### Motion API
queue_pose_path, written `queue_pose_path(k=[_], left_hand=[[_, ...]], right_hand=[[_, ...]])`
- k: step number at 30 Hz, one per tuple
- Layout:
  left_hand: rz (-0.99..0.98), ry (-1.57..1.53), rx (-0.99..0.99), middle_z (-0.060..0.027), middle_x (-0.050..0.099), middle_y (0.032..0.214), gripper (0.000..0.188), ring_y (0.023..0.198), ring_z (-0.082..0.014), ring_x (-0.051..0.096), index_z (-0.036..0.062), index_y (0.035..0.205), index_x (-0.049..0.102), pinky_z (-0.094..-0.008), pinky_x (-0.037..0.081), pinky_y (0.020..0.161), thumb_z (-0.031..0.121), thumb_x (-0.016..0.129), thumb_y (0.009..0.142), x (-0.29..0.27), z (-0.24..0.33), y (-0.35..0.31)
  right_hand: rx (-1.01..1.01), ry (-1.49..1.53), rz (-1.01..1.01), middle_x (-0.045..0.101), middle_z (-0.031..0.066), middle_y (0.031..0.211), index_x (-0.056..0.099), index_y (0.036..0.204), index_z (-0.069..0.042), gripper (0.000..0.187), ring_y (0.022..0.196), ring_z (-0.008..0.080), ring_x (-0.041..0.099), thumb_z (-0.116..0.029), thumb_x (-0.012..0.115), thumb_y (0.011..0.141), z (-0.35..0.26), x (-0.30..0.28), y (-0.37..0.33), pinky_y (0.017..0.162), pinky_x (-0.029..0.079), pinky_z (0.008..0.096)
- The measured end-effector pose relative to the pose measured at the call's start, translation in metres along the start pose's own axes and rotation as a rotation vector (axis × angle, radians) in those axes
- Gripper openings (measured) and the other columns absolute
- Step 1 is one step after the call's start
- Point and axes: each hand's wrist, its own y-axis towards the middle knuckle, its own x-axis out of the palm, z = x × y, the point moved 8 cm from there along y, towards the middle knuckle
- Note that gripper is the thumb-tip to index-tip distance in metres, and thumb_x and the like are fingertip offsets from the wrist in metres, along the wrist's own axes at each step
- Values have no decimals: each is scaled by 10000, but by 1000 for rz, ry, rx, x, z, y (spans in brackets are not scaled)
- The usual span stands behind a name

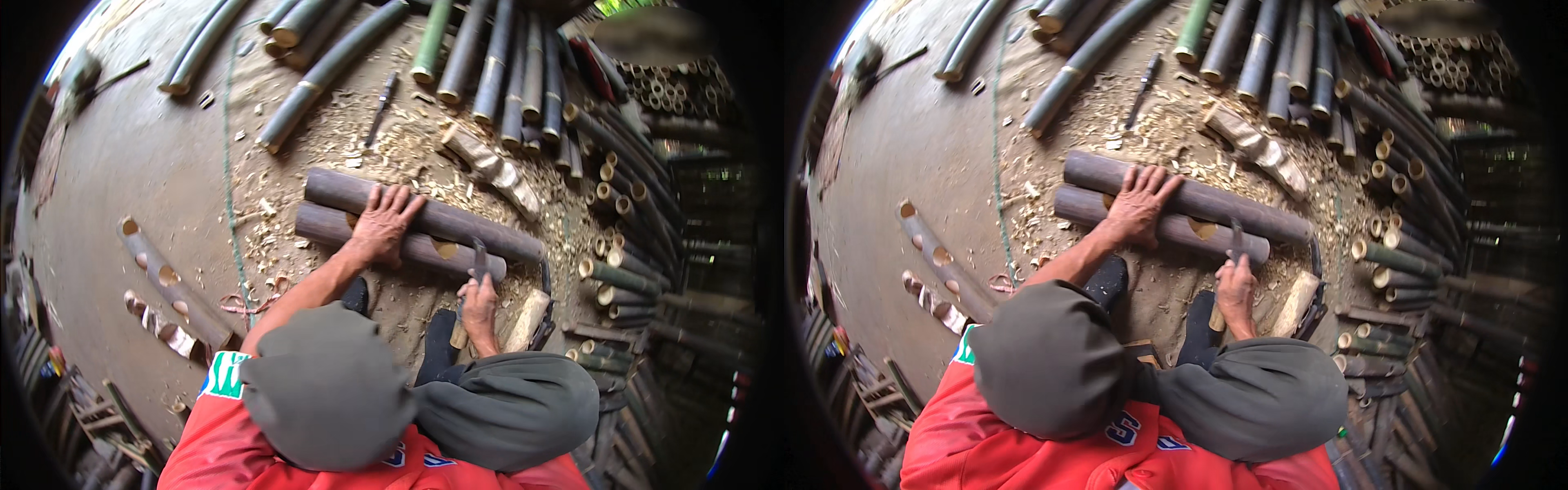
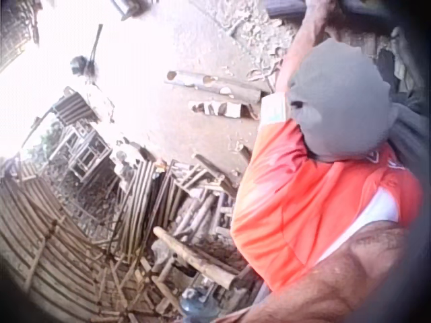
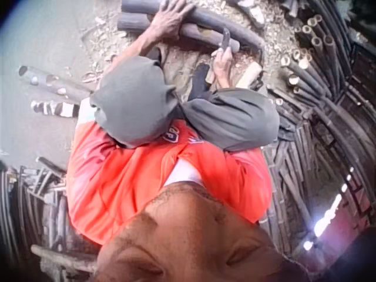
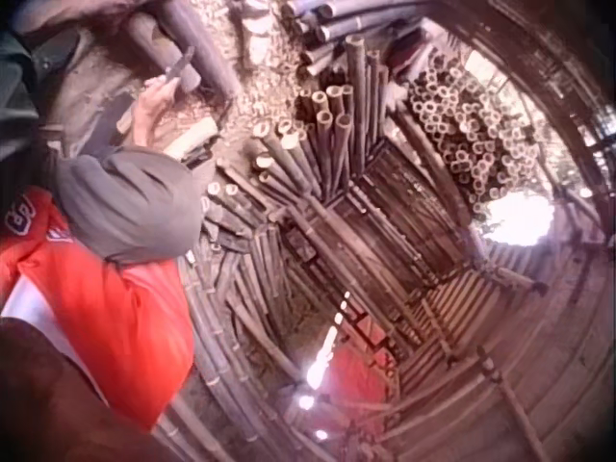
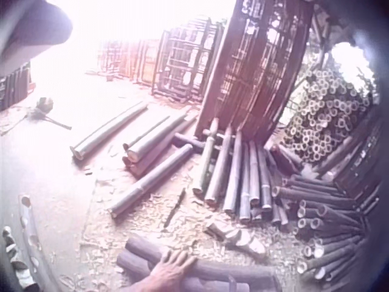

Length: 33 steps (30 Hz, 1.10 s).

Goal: The person uses a machete and a knife to carve and shape bamboo sections while sitting on a dirt floor. They hold the pieces together and shave the edges of the wood.

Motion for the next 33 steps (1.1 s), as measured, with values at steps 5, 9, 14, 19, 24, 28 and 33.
queue_pose_path(k=[5,9,14,19,24,28,33], left_hand=[[-4,33,-12,-212,351,1615,1446,1549,-404,270,167,1638,269,-602,135,1284,326,980,388,3,4,3],[-40,50,-7,-206,341,1604,1467,1539,-402,279,165,1638,265,-623,152,1267,323,993,374,0,10,6],[-40,54,-11,-211,340,1598,1472,1539,-407,273,177,1638,257,-623,150,1264,296,992,368,-2,14,9],[-26,63,-7,-198,342,1577,1463,1528,-415,274,162,1631,265,-618,145,1257,288,971,356,1,12,10],[-30,60,-2,-197,338,1583,1465,1530,-414,272,163,1636,260,-621,145,1258,272,967,357,3,14,11],[-30,47,-1,-195,337,1586,1482,1532,-411,270,158,1636,262,-624,145,1257,274,973,341,1,14,10],[-16,63,-1,-187,349,1577,1467,1533,-405,276,155,1624,279,-630,149,1254,276,965,333,2,14,4]], right_hand=[[-85,-159,8,669,313,788,562,1138,51,240,773,536,667,-172,532,1054,-5,12,-7,647,515,592],[-147,-124,7,675,306,794,542,1101,26,198,765,527,672,-167,528,1056,5,20,-8,633,517,587],[-179,-107,17,676,293,779,526,1097,16,179,724,509,675,-160,521,1065,12,29,-8,584,516,572],[-155,-89,24,680,291,782,527,1109,25,191,714,503,680,-157,533,1054,15,32,-5,580,521,568],[-123,-170,42,683,307,772,543,1110,42,208,713,508,684,-152,541,1036,8,30,-2,597,530,578],[-46,-254,-23,680,318,750,557,1086,53,228,719,516,689,-167,545,1028,-1,27,0,619,535,594],[-36,-153,-68,675,321,764,551,1038,41,232,743,530,680,-189,523,1042,-3,26,-3,633,523,601]])
